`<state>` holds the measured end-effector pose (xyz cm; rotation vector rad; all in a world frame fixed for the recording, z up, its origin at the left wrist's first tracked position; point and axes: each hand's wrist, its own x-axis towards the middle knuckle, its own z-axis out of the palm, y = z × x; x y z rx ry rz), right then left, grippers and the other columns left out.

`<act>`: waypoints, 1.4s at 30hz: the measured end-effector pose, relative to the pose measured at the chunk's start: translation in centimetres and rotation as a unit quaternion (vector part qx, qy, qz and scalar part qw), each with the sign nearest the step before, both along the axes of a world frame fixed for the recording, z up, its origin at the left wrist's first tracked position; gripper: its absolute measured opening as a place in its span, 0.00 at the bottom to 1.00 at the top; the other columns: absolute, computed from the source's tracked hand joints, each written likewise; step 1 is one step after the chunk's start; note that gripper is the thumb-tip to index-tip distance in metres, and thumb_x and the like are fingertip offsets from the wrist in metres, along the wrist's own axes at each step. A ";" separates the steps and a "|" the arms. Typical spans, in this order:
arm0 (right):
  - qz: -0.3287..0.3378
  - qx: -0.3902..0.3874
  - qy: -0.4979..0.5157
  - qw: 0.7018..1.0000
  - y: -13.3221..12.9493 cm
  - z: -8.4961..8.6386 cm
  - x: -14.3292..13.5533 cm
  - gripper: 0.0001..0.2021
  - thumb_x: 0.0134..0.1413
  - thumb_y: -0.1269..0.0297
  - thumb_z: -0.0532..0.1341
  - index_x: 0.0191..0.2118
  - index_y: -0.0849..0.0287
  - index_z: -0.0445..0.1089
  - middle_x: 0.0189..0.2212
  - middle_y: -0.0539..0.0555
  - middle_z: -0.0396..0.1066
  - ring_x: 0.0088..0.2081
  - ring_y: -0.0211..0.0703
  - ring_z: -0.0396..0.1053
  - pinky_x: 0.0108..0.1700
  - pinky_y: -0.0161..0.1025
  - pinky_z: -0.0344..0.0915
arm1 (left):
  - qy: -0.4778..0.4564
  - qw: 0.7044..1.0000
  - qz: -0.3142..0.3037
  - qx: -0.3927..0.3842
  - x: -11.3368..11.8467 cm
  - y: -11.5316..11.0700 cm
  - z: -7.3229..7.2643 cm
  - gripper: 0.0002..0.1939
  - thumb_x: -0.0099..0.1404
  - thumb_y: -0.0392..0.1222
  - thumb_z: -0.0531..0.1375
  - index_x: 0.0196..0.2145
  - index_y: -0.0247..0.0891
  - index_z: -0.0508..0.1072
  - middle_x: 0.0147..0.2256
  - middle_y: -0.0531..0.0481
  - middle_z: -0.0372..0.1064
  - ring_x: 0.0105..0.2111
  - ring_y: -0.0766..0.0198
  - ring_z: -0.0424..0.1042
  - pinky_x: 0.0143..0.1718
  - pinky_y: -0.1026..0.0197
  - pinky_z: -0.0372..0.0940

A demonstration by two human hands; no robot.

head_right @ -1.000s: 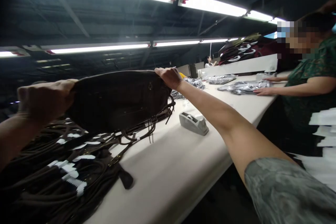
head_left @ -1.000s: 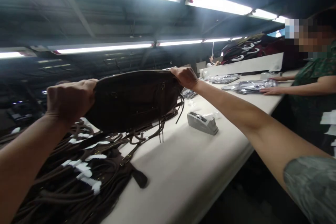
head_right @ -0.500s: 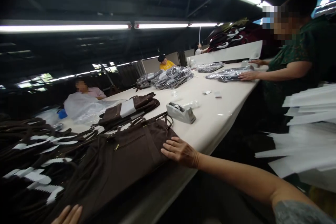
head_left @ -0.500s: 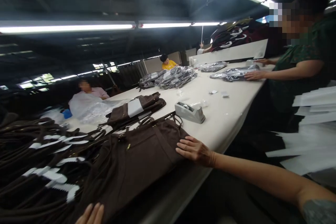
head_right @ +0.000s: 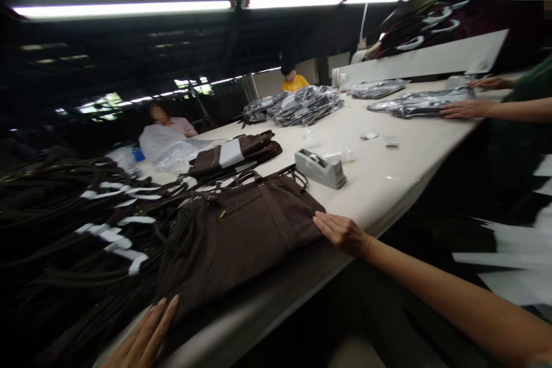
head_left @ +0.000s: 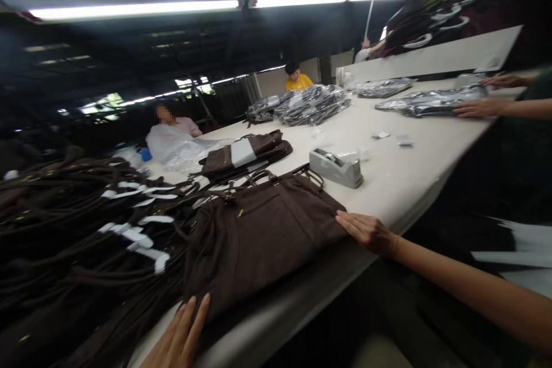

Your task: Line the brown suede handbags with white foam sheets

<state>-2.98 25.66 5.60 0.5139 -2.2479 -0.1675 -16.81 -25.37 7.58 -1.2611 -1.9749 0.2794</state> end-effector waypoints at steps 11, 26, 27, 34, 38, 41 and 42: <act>-0.004 0.031 -0.155 0.987 -0.5 1.4 2.8 0.32 0.53 0.82 0.46 0.66 0.69 0.53 0.64 0.63 0.56 0.65 0.52 0.54 0.63 0.55 0.59 | -0.136 0.987 -0.061 -0.051 3.2 2.1 2.7 0.26 0.60 0.30 0.50 0.56 0.34 0.69 0.57 0.43 0.67 0.58 0.54 0.65 0.60 0.52 0.60; -0.037 -0.016 -0.246 0.969 -8.0 6.4 -6.7 0.26 0.66 0.48 0.51 0.61 0.58 0.64 0.43 0.62 0.69 0.47 0.51 0.67 0.50 0.46 0.63 | -0.245 0.967 -0.073 0.001 -1.8 14.7 4.3 0.19 0.71 0.46 0.49 0.46 0.32 0.73 0.44 0.38 0.74 0.48 0.53 0.73 0.50 0.51 0.68; -0.021 -0.035 -0.240 0.970 -7.5 5.4 -7.0 0.25 0.67 0.50 0.51 0.61 0.57 0.63 0.47 0.62 0.67 0.53 0.52 0.64 0.55 0.47 0.60 | -0.251 0.960 -0.126 0.010 -1.9 14.4 3.7 0.20 0.70 0.47 0.51 0.53 0.35 0.69 0.52 0.40 0.70 0.55 0.53 0.67 0.57 0.48 0.63; -0.018 -0.110 -0.379 0.919 -5.5 2.7 -9.1 0.30 0.69 0.48 0.45 0.69 0.56 0.45 0.70 0.56 0.38 0.70 0.48 0.33 0.68 0.53 0.34 | -0.389 0.889 -0.208 -0.125 -4.5 14.5 1.5 0.29 0.67 0.50 0.56 0.64 0.56 0.53 0.66 0.55 0.50 0.68 0.51 0.42 0.66 0.37 0.42; -0.045 -0.152 -0.428 0.890 -5.6 3.0 -10.0 0.31 0.69 0.47 0.44 0.70 0.55 0.41 0.69 0.53 0.39 0.70 0.45 0.35 0.69 0.50 0.33 | -0.482 0.850 -0.172 -0.125 -6.3 15.3 0.3 0.23 0.70 0.49 0.53 0.61 0.61 0.58 0.64 0.56 0.53 0.67 0.51 0.43 0.64 0.31 0.40; -0.101 -0.158 -0.419 0.889 -7.2 3.5 -9.6 0.30 0.69 0.49 0.45 0.69 0.59 0.46 0.69 0.56 0.42 0.69 0.48 0.38 0.68 0.52 0.33 | -0.503 0.846 -0.137 -0.116 -6.1 15.5 0.4 0.20 0.70 0.49 0.51 0.59 0.61 0.61 0.64 0.56 0.53 0.68 0.51 0.41 0.63 0.29 0.39; -0.118 -0.162 -0.419 0.885 -8.1 3.6 -9.4 0.31 0.68 0.47 0.45 0.69 0.61 0.48 0.68 0.59 0.42 0.69 0.51 0.39 0.68 0.55 0.34 | -0.503 0.847 -0.128 -0.119 -5.9 15.6 0.5 0.20 0.71 0.49 0.50 0.59 0.61 0.61 0.64 0.56 0.53 0.68 0.51 0.41 0.63 0.29 0.39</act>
